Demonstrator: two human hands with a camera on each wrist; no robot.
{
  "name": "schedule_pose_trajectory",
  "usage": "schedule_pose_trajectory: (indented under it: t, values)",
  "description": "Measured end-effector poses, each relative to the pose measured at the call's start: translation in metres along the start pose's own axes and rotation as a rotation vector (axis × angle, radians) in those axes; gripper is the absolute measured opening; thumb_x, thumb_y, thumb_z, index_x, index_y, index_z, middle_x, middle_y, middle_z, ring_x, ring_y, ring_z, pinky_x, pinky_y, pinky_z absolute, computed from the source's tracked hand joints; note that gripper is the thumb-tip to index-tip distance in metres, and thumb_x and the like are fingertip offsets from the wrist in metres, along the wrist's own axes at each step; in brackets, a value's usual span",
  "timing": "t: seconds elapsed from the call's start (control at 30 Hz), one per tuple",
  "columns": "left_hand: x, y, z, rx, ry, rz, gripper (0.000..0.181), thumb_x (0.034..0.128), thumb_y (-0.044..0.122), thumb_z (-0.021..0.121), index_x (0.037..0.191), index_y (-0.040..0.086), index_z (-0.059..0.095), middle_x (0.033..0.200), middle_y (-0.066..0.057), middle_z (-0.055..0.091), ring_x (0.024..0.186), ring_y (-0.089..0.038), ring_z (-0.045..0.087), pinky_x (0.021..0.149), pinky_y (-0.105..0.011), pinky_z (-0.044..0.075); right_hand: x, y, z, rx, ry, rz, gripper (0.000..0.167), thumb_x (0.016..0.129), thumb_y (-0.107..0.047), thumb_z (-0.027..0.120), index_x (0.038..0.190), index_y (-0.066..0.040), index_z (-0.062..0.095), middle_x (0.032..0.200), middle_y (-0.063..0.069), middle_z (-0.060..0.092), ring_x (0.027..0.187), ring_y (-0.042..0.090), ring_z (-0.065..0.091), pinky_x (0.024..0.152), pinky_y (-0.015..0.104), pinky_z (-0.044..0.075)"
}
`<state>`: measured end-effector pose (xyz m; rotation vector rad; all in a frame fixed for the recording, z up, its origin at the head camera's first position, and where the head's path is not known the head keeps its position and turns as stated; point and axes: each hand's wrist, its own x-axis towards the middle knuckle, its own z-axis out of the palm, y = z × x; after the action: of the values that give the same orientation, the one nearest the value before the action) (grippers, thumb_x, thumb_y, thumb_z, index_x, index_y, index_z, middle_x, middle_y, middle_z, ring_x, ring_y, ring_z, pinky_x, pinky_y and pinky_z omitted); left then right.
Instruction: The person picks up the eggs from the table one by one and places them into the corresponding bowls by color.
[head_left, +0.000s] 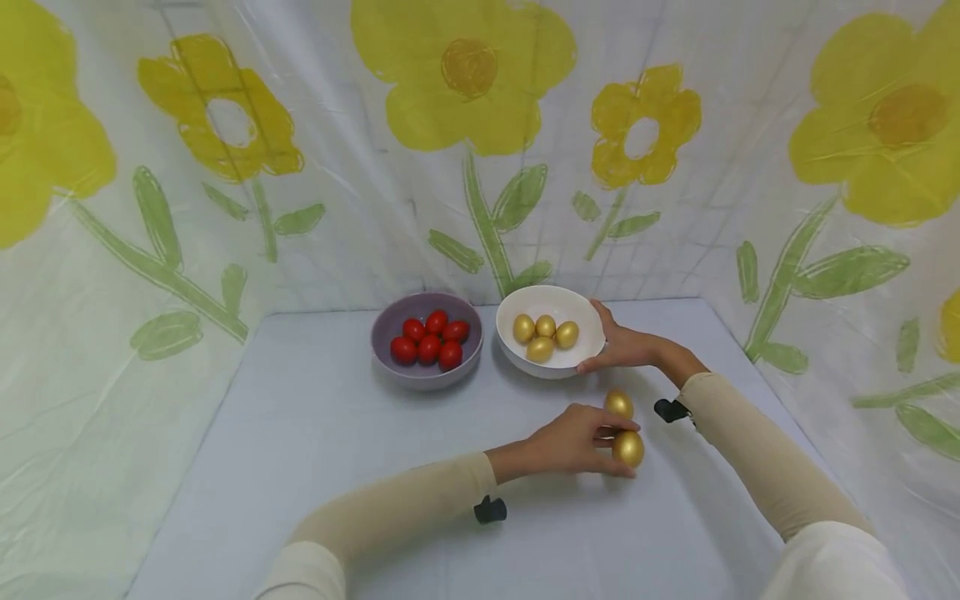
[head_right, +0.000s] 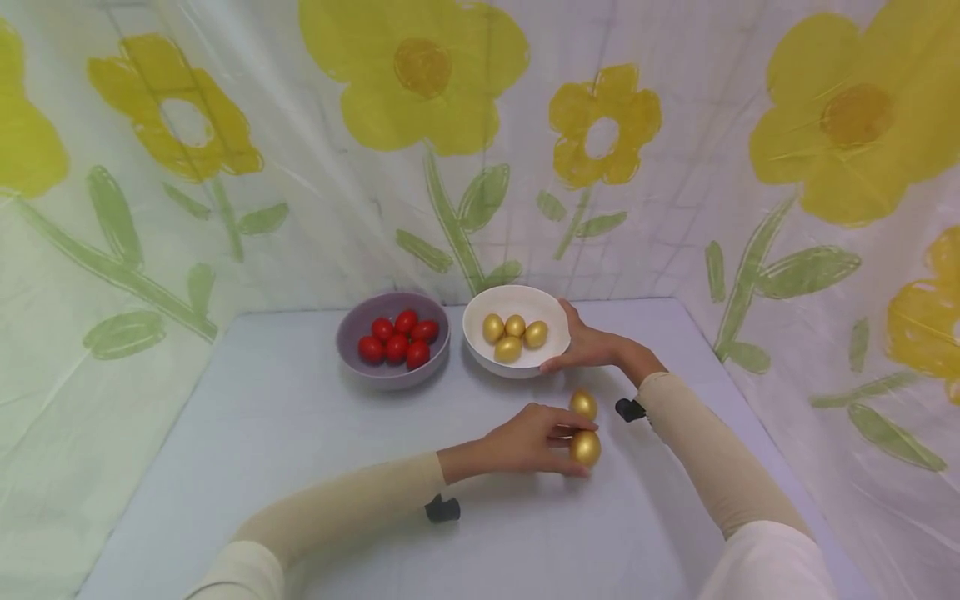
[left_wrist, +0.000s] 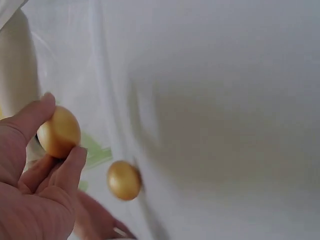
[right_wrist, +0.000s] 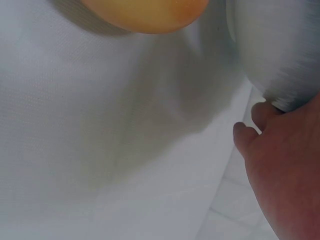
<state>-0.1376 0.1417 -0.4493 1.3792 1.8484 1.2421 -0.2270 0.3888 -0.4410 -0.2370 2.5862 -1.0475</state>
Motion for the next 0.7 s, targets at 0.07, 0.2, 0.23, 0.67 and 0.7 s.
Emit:
schedule_pose_trajectory:
  t: [0.07,0.2,0.23,0.67,0.7]
  values:
    - [-0.001,0.007,-0.01,-0.054,0.007,0.006,0.059,0.0864,0.017,0.091,0.139,0.004,0.067,0.133,0.005,0.068,0.117,0.005,0.065,0.096,-0.019,0.055,0.0,0.0,0.0,-0.005,0.0,-0.007,0.142,0.085,-0.046,0.089,0.165,-0.015,-0.024,0.173,0.021,-0.015,0.16,0.043,0.007,0.125,0.066,0.016]
    - [-0.002,0.019,-0.035,-0.086,0.041,0.061,0.056,0.0873,0.016,0.09,0.138,0.004,0.067,0.131,0.004,0.067,0.118,0.003,0.065,0.098,-0.023,0.056,-0.001,0.0,-0.001,-0.006,-0.013,-0.015,0.139,0.088,-0.045,0.087,0.164,-0.016,-0.026,0.173,0.023,-0.015,0.159,0.045,0.007,0.125,0.066,0.017]
    - [-0.002,0.022,-0.042,-0.088,0.056,0.077,0.056,0.0873,0.016,0.09,0.137,0.004,0.067,0.131,0.003,0.067,0.118,0.003,0.066,0.098,-0.023,0.055,-0.002,-0.001,-0.002,-0.005,-0.018,-0.017,0.138,0.089,-0.045,0.085,0.164,-0.016,-0.027,0.173,0.024,-0.016,0.159,0.046,0.006,0.125,0.067,0.017]
    - [0.009,0.033,-0.107,0.011,0.296,0.125,0.064,0.0825,0.019,0.094,0.139,0.006,0.067,0.135,-0.004,0.065,0.125,-0.007,0.066,0.097,-0.021,0.055,-0.002,0.001,-0.003,-0.038,-0.036,-0.061,0.131,0.095,-0.041,0.079,0.162,-0.014,-0.03,0.17,0.025,-0.022,0.158,0.048,0.008,0.124,0.069,0.016]
    - [0.01,0.031,-0.111,0.015,0.307,0.121,0.064,0.0825,0.018,0.094,0.14,0.006,0.067,0.134,-0.004,0.065,0.125,-0.009,0.066,0.098,-0.021,0.055,-0.001,0.001,-0.002,-0.034,-0.036,-0.05,0.134,0.093,-0.042,0.081,0.162,-0.014,-0.03,0.171,0.025,-0.019,0.158,0.047,0.009,0.124,0.069,0.017]
